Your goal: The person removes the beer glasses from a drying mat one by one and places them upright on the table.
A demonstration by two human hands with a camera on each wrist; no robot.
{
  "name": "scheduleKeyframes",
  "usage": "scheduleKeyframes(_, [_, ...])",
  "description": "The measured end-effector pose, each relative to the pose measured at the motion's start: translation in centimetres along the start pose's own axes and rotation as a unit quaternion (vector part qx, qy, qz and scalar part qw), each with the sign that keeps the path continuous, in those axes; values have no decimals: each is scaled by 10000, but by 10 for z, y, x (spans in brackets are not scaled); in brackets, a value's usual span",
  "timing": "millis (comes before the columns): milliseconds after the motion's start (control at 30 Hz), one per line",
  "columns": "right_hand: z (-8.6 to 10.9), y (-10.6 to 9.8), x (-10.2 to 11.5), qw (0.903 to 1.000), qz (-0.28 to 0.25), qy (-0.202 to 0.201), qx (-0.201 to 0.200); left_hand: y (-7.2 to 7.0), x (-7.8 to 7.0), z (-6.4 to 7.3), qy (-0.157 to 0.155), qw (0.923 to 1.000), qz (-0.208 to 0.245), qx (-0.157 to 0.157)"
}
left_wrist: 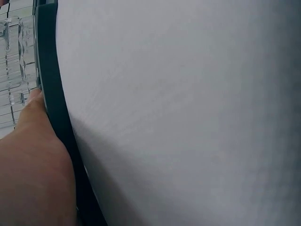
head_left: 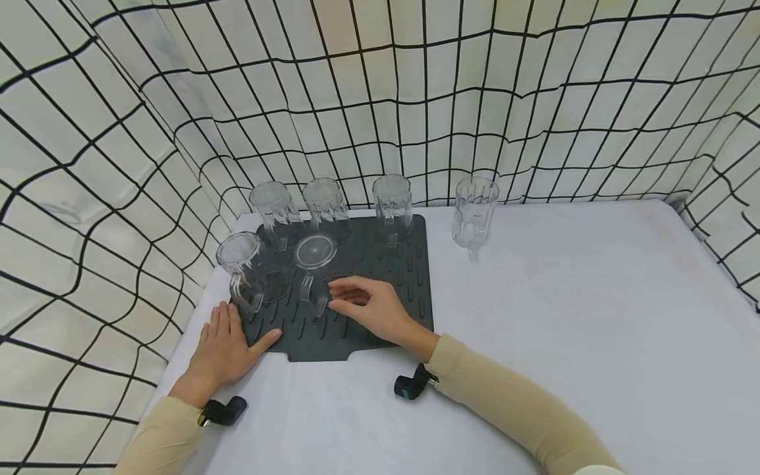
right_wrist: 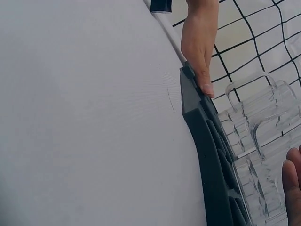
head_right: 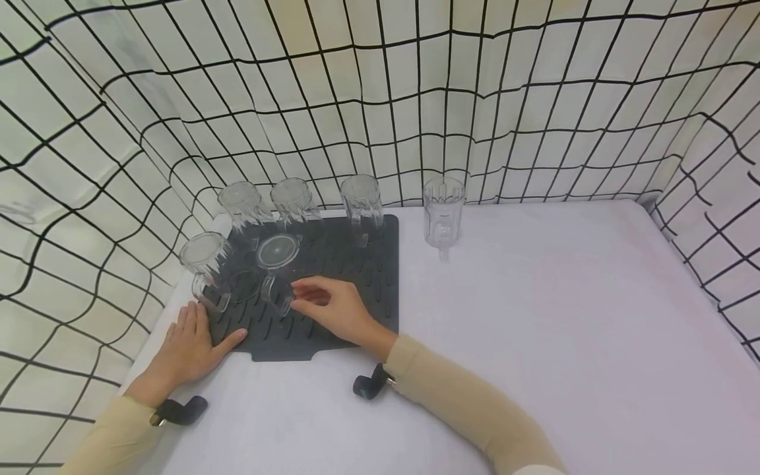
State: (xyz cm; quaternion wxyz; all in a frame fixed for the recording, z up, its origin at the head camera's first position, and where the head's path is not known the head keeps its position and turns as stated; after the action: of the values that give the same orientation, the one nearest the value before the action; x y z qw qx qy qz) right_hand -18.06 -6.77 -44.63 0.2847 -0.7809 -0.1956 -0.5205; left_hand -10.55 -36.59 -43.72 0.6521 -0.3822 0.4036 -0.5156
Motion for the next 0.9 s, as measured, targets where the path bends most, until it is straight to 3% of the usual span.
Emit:
scheduleKeyframes(467, [-7,14,-1,9992,-37,215,324,0,0,1,10,10000,-3,-15])
scheduleKeyframes(900, [-10,22,-1,9993,-23,232,289,0,0,1,-31,10000,-4,-49])
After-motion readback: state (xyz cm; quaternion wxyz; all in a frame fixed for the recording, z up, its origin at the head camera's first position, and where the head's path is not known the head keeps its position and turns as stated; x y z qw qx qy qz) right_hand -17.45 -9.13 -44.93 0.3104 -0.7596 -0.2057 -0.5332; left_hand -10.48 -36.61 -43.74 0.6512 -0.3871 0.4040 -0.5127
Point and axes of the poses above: each hand's wrist, its own z-axis away from the middle knuckle, its own y-axis out of the palm, x = y × z, the point moved 1 cm from there along -z, towards the middle knuckle, and after that the axes turned 9 degrees about x, right-handed, at the moved point
